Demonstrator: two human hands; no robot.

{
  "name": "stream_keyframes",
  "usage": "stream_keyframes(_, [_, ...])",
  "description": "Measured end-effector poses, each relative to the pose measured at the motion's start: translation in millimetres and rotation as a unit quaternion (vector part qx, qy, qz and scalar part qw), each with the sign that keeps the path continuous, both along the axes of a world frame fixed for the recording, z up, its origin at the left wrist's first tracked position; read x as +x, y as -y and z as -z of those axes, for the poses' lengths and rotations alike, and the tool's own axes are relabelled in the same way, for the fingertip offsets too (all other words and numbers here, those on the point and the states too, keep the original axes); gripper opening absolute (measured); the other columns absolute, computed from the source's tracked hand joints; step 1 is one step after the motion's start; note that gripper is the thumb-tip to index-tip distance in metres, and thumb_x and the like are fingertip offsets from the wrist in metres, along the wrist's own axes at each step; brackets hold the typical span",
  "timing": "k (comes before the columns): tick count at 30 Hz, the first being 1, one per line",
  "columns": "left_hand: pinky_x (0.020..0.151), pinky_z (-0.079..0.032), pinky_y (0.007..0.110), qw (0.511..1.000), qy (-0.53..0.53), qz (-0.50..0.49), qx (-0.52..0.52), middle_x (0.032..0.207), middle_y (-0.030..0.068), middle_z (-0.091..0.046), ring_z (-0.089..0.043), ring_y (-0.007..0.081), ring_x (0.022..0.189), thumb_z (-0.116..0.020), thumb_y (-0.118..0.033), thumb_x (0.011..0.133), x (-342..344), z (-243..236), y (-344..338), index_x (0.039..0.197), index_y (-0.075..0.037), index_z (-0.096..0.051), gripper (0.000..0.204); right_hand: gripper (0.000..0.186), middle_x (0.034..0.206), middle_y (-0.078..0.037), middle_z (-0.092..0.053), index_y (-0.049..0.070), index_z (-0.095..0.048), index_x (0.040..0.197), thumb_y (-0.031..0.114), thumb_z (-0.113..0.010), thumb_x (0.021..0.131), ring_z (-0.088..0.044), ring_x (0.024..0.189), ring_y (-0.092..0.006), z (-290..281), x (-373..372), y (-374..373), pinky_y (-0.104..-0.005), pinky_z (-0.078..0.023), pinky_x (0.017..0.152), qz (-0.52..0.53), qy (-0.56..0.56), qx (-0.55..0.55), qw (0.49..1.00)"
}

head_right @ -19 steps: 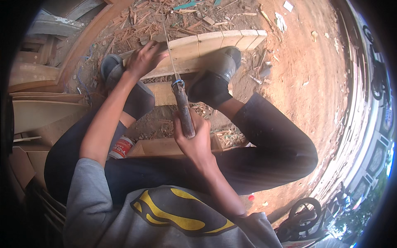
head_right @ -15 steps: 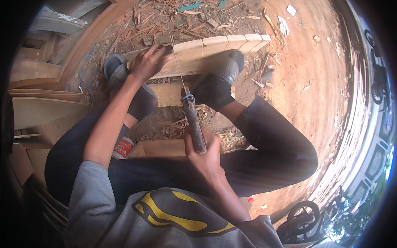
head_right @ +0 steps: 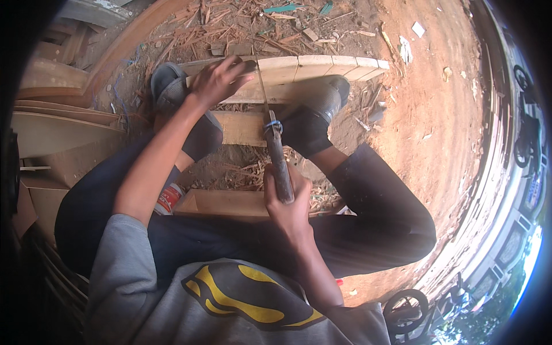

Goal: The person sits on the ground and uses a hand saw to cut a small wooden plank resting between their feet. They hold the wood steady with one hand and saw back and forth with the other, gradually cutting through the plank.

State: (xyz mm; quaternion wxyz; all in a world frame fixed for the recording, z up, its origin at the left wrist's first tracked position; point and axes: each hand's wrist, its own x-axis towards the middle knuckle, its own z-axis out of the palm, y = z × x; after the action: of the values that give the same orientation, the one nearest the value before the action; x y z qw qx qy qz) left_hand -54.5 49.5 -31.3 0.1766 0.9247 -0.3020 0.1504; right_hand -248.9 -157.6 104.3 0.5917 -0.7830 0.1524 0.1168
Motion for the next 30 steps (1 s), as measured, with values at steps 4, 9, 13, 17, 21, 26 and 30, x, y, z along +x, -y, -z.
stream_keyframes(4, [0.063, -0.059, 0.041, 1.000, -0.002, 0.018, 0.004, 0.103, 0.0092, -0.064, -0.069, 0.0330, 0.075, -0.068, -0.035, 0.086, 9.2, 1.3, -3.3, 0.108, -0.011, -0.064, 0.033, 0.010, 0.060, -0.003, -0.051, -0.003, -0.061, 0.083, 0.005, -0.061, 0.088, -0.047, 0.059, -0.0050, 5.7, 5.4, -3.6, -0.0263, -0.039, 0.052, 0.014, 0.010, 0.005, 1.000])
stream_keyframes(9, [0.062, -0.059, 0.040, 1.000, 0.000, 0.016, -0.009, 0.100, 0.0087, -0.063, -0.069, 0.0318, 0.073, -0.069, -0.033, 0.086, 9.3, 11.4, -5.0, 0.109, -0.015, -0.064, 0.030, 0.010, 0.064, -0.002, -0.053, -0.002, -0.061, 0.082, 0.005, -0.061, 0.088, -0.047, 0.060, -0.0039, -7.5, -26.7, 15.6, -0.0242, -0.038, 0.053, -0.013, 0.025, -0.012, 1.000])
stream_keyframes(13, [0.061, -0.059, 0.041, 1.000, 0.007, 0.011, -0.010, 0.101, 0.0088, -0.063, -0.069, 0.0317, 0.073, -0.068, -0.033, 0.087, 7.8, 5.8, 0.7, 0.113, -0.016, -0.063, 0.032, 0.011, 0.064, 0.000, -0.050, -0.003, -0.060, 0.084, 0.006, -0.060, 0.090, -0.044, 0.059, -0.0040, -7.8, 8.7, 5.0, -0.0248, -0.036, 0.052, 0.044, -0.060, 0.052, 0.996])
stream_keyframes(17, [0.061, -0.059, 0.040, 1.000, -0.005, 0.017, 0.001, 0.106, 0.0084, -0.062, -0.069, 0.0304, 0.072, -0.065, -0.036, 0.089, 8.3, 11.2, -4.6, 0.114, -0.016, -0.064, 0.032, 0.011, 0.066, 0.001, -0.051, -0.003, -0.060, 0.084, 0.006, -0.059, 0.091, -0.044, 0.062, -0.0036, -11.4, -0.2, 1.2, -0.0243, -0.036, 0.053, 0.000, -0.017, 0.007, 1.000])
stream_keyframes(21, [0.069, -0.061, 0.043, 0.998, -0.054, 0.006, 0.009, 0.119, 0.0184, -0.062, -0.071, 0.0329, 0.084, -0.056, -0.045, 0.093, 19.4, 10.4, -1.8, 0.120, -0.019, -0.064, 0.038, 0.010, 0.067, 0.000, -0.052, -0.003, -0.059, 0.084, 0.004, -0.060, 0.090, -0.046, 0.063, -0.0035, -31.9, -20.5, 12.2, -0.0237, -0.037, 0.054, -0.008, -0.003, -0.017, 1.000])
stream_keyframes(26, [0.065, -0.061, 0.041, 0.999, -0.041, 0.013, 0.018, 0.118, 0.0176, -0.063, -0.071, 0.0313, 0.077, -0.056, -0.046, 0.093, 19.0, 10.2, -4.8, 0.121, -0.018, -0.064, 0.040, 0.011, 0.068, -0.001, -0.054, -0.004, -0.059, 0.084, 0.005, -0.060, 0.090, -0.047, 0.064, -0.0036, -34.5, 3.7, 6.5, -0.0235, -0.038, 0.055, 0.002, -0.066, 0.017, 0.998])
stream_keyframes(30, [0.059, -0.061, 0.037, 0.999, -0.035, 0.023, 0.012, 0.118, 0.0164, -0.063, -0.071, 0.0284, 0.070, -0.057, -0.043, 0.093, 23.2, 10.8, -4.4, 0.118, -0.016, -0.064, 0.038, 0.013, 0.067, 0.000, -0.053, -0.004, -0.059, 0.083, 0.006, -0.060, 0.091, -0.045, 0.063, -0.0034, -50.3, -18.4, 10.0, -0.0239, -0.037, 0.054, -0.015, -0.017, -0.020, 1.000])
